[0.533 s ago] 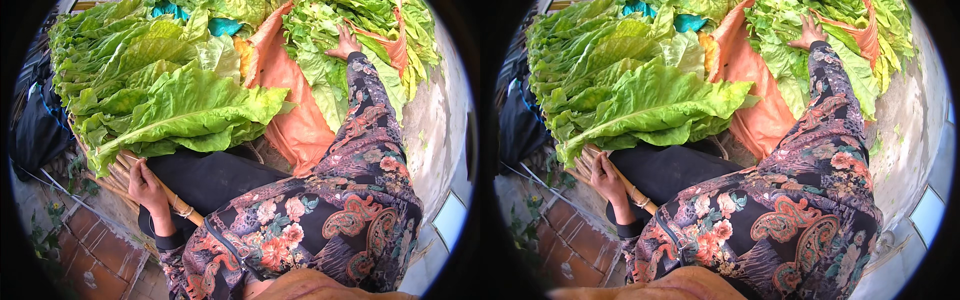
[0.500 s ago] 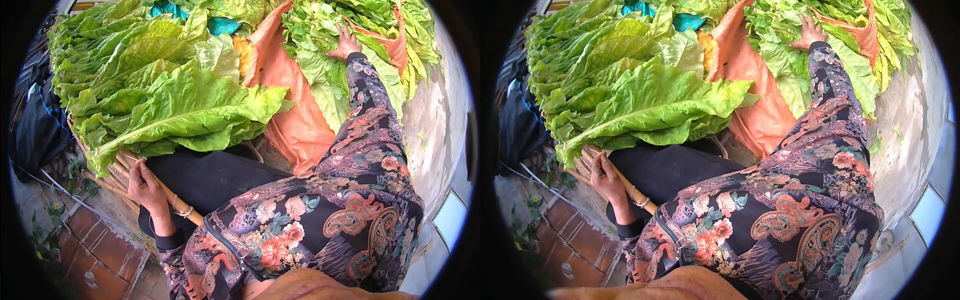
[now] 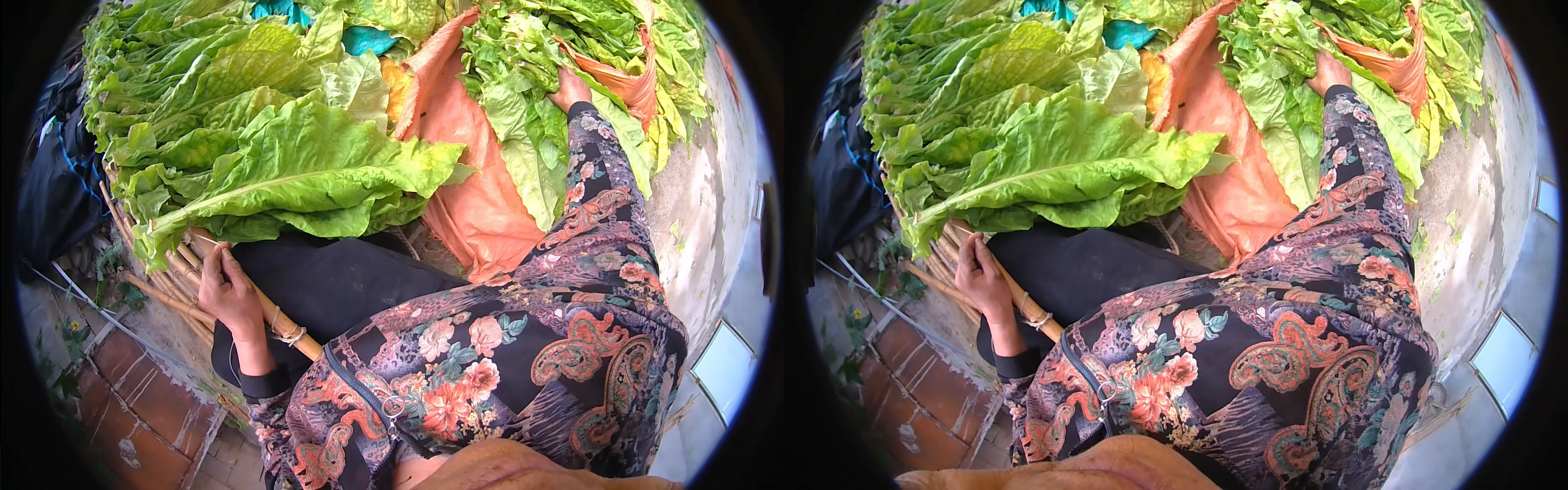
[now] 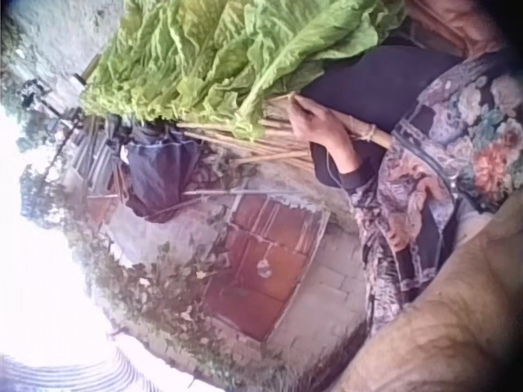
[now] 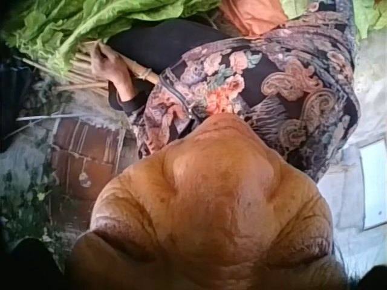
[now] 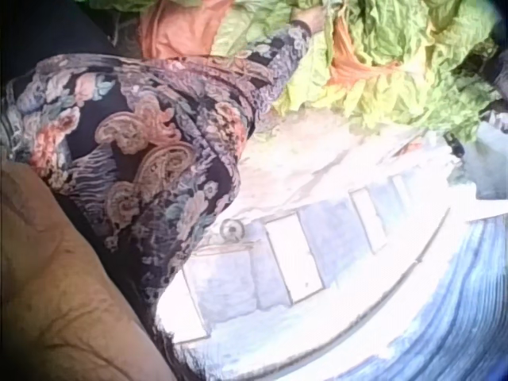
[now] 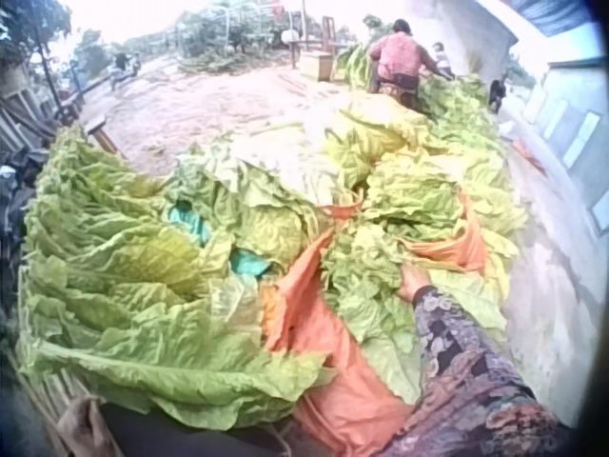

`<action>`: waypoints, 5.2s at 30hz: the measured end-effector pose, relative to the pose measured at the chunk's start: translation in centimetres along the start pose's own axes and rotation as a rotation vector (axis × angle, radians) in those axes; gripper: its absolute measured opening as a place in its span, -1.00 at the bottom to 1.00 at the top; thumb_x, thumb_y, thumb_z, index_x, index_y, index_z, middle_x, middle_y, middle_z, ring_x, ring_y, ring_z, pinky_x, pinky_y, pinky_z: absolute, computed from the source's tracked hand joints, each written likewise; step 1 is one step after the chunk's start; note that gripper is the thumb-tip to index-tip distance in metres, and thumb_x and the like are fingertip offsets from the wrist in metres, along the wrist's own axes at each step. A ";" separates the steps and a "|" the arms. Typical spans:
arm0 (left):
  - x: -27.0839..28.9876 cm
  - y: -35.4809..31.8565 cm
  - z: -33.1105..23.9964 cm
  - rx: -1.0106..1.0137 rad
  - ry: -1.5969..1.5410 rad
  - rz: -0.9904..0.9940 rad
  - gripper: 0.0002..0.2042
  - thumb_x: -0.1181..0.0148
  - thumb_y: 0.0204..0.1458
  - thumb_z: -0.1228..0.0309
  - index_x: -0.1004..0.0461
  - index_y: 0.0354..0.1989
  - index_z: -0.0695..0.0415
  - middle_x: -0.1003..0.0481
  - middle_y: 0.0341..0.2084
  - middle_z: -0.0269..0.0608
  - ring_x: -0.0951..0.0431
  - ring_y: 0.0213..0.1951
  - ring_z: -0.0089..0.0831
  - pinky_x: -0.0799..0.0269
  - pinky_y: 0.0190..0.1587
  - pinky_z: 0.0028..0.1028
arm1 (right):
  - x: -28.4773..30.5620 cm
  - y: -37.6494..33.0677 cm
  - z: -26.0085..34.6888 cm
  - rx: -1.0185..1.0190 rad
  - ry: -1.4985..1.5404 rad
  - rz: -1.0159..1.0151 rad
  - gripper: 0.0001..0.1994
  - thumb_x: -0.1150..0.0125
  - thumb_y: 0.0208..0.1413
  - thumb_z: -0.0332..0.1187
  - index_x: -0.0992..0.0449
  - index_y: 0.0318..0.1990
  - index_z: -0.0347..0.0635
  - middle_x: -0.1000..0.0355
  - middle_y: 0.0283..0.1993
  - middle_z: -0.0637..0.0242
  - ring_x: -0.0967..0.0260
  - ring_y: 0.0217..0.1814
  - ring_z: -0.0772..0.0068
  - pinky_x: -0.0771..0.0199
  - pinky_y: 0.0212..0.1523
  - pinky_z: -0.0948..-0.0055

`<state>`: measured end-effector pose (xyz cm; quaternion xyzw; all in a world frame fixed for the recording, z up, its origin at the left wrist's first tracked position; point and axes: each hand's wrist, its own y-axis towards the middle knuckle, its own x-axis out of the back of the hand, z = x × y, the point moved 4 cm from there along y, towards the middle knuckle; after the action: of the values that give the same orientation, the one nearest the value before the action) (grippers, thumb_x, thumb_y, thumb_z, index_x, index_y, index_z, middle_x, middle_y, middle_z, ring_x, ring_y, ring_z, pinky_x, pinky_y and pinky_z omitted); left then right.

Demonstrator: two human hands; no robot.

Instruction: The person sits on the ground and repeatedly picks up large green leaves, wraps them around a bamboo stick, and ties them with string to form bundles. The person places the finished bundles to the side and continues the process with more leaves.

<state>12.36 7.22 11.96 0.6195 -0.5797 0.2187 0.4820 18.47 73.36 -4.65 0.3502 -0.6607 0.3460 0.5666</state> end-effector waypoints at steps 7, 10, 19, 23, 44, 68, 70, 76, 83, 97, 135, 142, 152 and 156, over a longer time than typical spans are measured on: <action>-0.1 -0.1 0.0 0.050 -0.061 -0.017 -0.87 -0.04 0.12 0.52 -0.52 -0.26 0.26 -0.53 -0.49 -0.12 -0.47 -0.53 -0.43 -0.37 -0.43 -0.50 | -0.9 -11.8 1.9 0.189 -0.080 -0.019 -0.45 -0.32 -0.33 -0.39 -0.40 -0.02 -0.06 -0.37 -0.11 0.19 -0.34 -0.14 0.11 -0.32 -0.15 0.17; -0.3 -0.3 0.0 0.105 -0.042 0.017 -0.86 -0.04 0.13 0.51 -0.52 -0.25 0.26 -0.54 -0.48 -0.12 -0.49 -0.50 -0.42 -0.38 -0.41 -0.49 | -3.6 -21.7 9.7 0.492 -0.089 -0.084 -0.48 -0.32 -0.39 -0.39 -0.45 -0.09 0.00 -0.36 -0.08 0.22 -0.32 -0.17 0.15 -0.25 -0.18 0.15; 0.3 -0.5 0.8 0.032 -0.017 0.041 -0.87 -0.05 0.13 0.52 -0.51 -0.23 0.25 -0.54 -0.44 -0.10 -0.53 -0.44 -0.34 -0.41 -0.35 -0.46 | -5.0 -12.5 13.8 0.027 0.338 0.140 -0.49 -0.29 -0.10 -0.08 -0.43 0.04 0.00 -0.50 -0.18 0.19 -0.46 -0.10 0.21 -0.44 -0.08 0.21; -0.1 -0.5 1.3 0.032 -0.055 -0.010 -0.87 -0.06 0.12 0.52 -0.51 -0.23 0.24 -0.55 -0.42 -0.11 -0.54 -0.43 -0.33 -0.42 -0.34 -0.46 | 3.5 -2.8 3.6 -0.143 -0.015 -0.489 -0.53 -0.20 -0.05 -0.35 -0.34 0.09 -0.02 -0.24 0.17 0.22 -0.24 0.13 0.07 -0.33 0.03 0.10; 0.1 -0.3 0.9 -0.020 -0.017 -0.035 -0.86 -0.11 0.11 0.46 -0.56 -0.23 0.20 -0.58 -0.43 -0.19 -0.54 -0.45 -0.52 -0.42 -0.36 -0.55 | 18.2 -21.4 6.1 0.301 0.498 -0.472 -0.71 -0.29 -0.10 -0.43 -0.55 -0.14 -0.15 -0.53 -0.34 0.26 -0.49 -0.36 0.36 -0.43 -0.32 0.50; -0.9 -0.5 3.3 0.041 -0.190 -0.028 -0.87 -0.15 0.07 0.42 -0.56 -0.26 0.15 -0.55 -0.55 -0.14 -0.55 -0.54 -0.43 -0.40 -0.46 -0.49 | 6.1 -17.5 17.3 0.538 0.018 -0.387 -0.49 -0.36 -0.23 -0.34 -0.41 -0.01 -0.11 -0.33 0.02 0.27 -0.29 0.07 0.20 -0.30 -0.04 0.25; 0.0 0.0 2.2 0.095 -0.317 0.092 -0.67 -0.27 -0.01 0.26 -0.52 -0.12 0.19 -0.45 -0.68 -0.25 -0.45 -0.60 -0.52 -0.37 -0.48 -0.52 | 10.0 -15.4 20.9 0.495 0.729 -0.240 -0.67 -0.30 -0.16 -0.33 -0.47 -0.16 -0.15 -0.38 -0.06 0.23 -0.38 -0.09 0.18 -0.40 -0.20 0.21; -1.7 0.9 2.3 0.090 -1.030 0.122 -0.44 -0.34 -0.07 0.17 -0.38 -0.01 0.36 -0.50 -0.38 -0.33 -0.46 -0.32 -0.60 -0.39 -0.24 -0.56 | 14.5 -19.8 47.0 0.867 0.878 -0.153 -0.65 -0.18 -0.06 -0.30 -0.35 -0.11 -0.21 -0.46 -0.40 0.02 -0.43 -0.36 -0.06 -0.44 -0.33 0.08; -1.1 -1.0 4.0 0.253 -0.938 0.152 -0.72 -0.25 0.04 0.37 -0.46 -0.17 0.32 -0.54 -0.34 -0.26 -0.48 -0.32 -0.59 -0.40 -0.23 -0.57 | 14.6 -20.2 46.1 1.118 1.274 0.741 -0.52 -0.11 0.05 -0.47 -0.26 0.18 -0.32 -0.41 -0.02 0.18 -0.34 -0.03 0.44 -0.32 0.00 0.48; 1.0 -3.1 12.0 0.187 -0.084 0.521 -0.80 -0.06 0.02 0.36 -0.56 -0.27 0.16 -0.57 -0.39 -0.08 -0.57 -0.25 -0.16 -0.45 -0.19 -0.30 | 6.9 -18.2 57.5 1.071 1.427 0.591 -0.73 -0.01 -0.09 -0.55 -0.48 -0.19 -0.43 -0.48 -0.26 -0.10 -0.42 -0.22 0.27 -0.39 -0.10 0.39; -5.6 -0.5 1.1 0.139 -0.248 0.320 -0.83 -0.08 0.13 0.44 -0.55 -0.24 0.25 -0.39 -0.69 -0.34 -0.25 -0.64 -0.65 -0.19 -0.54 -0.60 | -14.2 -23.5 14.0 0.309 -0.014 0.133 -0.39 -0.51 -0.41 -0.19 -0.38 -0.09 0.02 -0.32 -0.17 0.31 -0.30 -0.08 0.24 -0.26 -0.15 0.17; -5.8 -0.7 0.9 0.130 -0.258 0.328 -0.84 -0.09 0.13 0.46 -0.55 -0.24 0.27 -0.39 -0.67 -0.34 -0.23 -0.63 -0.69 -0.16 -0.55 -0.63 | -15.5 -23.5 13.1 0.265 -0.042 0.159 -0.63 -0.35 -0.16 -0.26 -0.44 -0.14 0.03 -0.35 -0.20 0.33 -0.33 -0.07 0.23 -0.30 -0.12 0.22; -5.7 -0.6 0.9 0.090 -0.371 0.299 -0.85 -0.10 0.13 0.48 -0.55 -0.23 0.27 -0.39 -0.66 -0.43 -0.22 -0.62 -0.72 -0.14 -0.53 -0.68 | -12.7 -20.5 11.3 0.205 0.110 0.173 -0.72 -0.29 -0.07 -0.19 -0.56 -0.17 0.04 -0.44 -0.24 0.29 -0.42 -0.17 0.17 -0.44 -0.16 0.24; -5.4 -0.8 1.2 0.151 -0.364 0.327 -0.86 -0.11 0.12 0.48 -0.55 -0.25 0.27 -0.37 -0.69 -0.41 -0.24 -0.60 -0.71 -0.15 -0.50 -0.70 | -10.4 -18.0 10.5 0.096 0.258 0.033 -0.73 -0.21 0.03 -0.19 -0.56 -0.12 0.00 -0.46 -0.26 0.27 -0.43 -0.22 0.16 -0.43 -0.19 0.27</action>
<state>11.55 8.86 6.67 0.5811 -0.7313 0.2212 0.2804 29.66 55.86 -15.08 0.3185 -0.5710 0.4287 0.6235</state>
